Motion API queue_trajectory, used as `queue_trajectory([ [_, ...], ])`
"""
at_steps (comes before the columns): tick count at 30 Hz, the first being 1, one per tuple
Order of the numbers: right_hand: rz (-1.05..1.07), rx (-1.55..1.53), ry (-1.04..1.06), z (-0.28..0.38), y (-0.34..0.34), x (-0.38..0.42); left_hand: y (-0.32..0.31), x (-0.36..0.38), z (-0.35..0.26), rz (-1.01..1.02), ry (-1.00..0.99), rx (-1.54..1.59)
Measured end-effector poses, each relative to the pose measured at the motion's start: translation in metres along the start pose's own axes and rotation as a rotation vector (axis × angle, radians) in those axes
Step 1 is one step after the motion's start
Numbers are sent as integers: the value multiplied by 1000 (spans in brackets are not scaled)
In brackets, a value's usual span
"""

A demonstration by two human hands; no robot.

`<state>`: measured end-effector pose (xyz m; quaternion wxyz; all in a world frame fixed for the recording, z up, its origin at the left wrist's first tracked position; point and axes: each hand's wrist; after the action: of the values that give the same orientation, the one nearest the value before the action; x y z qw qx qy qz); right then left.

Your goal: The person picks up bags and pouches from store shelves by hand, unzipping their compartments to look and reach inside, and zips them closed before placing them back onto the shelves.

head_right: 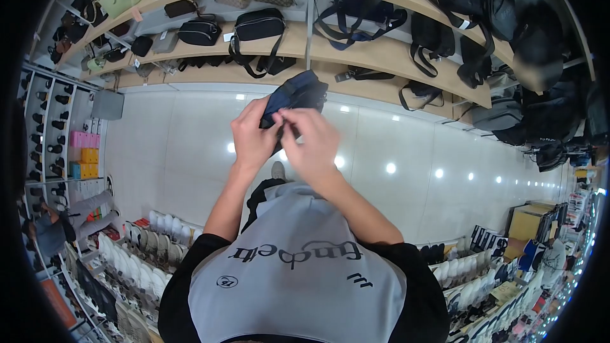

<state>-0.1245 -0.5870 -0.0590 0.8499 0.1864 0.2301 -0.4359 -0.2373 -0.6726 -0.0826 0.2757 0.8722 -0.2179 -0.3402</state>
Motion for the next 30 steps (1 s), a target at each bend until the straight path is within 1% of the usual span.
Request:
queue_trajectory([
  [2, 103, 47, 188, -6, -2, 6, -1, 1, 3, 28, 12, 21],
  [3, 105, 39, 225, -8, -1, 3, -1, 1, 5, 43, 16, 29],
  [6, 96, 41, 142, -16, 6, -4, -2, 2, 3, -3, -36, -51],
  [7, -14, 26, 24, -14, 7, -11, -2, 4, 6, -14, -68, -49],
  [10, -89, -44, -391, -22, 17, -31, -8, 8, 7, -65, -125, -45],
  [11, -122, -169, -408, -34, 14, -26, -10, 10, 8, -42, -76, -22],
  [13, -112, -221, -359, -32, 10, -23, -10, 9, 10, -1, 12, 23],
  [16, -70, -252, -311, -26, 11, -13, 0, 6, -5, 131, 138, 272],
  [17, -42, -255, -300, -24, 13, -11, -2, 6, -5, 208, 283, 487],
  [18, 31, -191, -194, -24, 17, -10, -3, 6, -4, 256, 450, 693],
  [20, 186, -66, 20, -25, 25, -9, -8, -2, 12, 383, 704, 813],
  [21, 212, -113, 111, -27, 25, -11, -13, -5, 1, 361, 567, 719],
  [24, 237, -83, 193, -30, 29, -10, -23, -3, 1, 308, 536, 645],
  [25, 281, -60, 233, -28, 29, -8, -23, -3, -7, 256, 549, 603],
  [27, 358, -12, 306, -24, 30, -2, -20, -6, -14, 203, 508, 530],
  [30, 298, 27, 216, -25, 35, 1, -27, -4, -13, 53, 274, 365],
])
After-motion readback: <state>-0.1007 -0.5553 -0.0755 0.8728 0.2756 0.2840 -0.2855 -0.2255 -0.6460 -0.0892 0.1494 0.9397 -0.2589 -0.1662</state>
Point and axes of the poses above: each hand's wrist, its own x-axis away from the middle knuckle, its own y-axis out of the back of the hand, z = x × y, and after that the axes turned 15 degrees about -x, right-handed
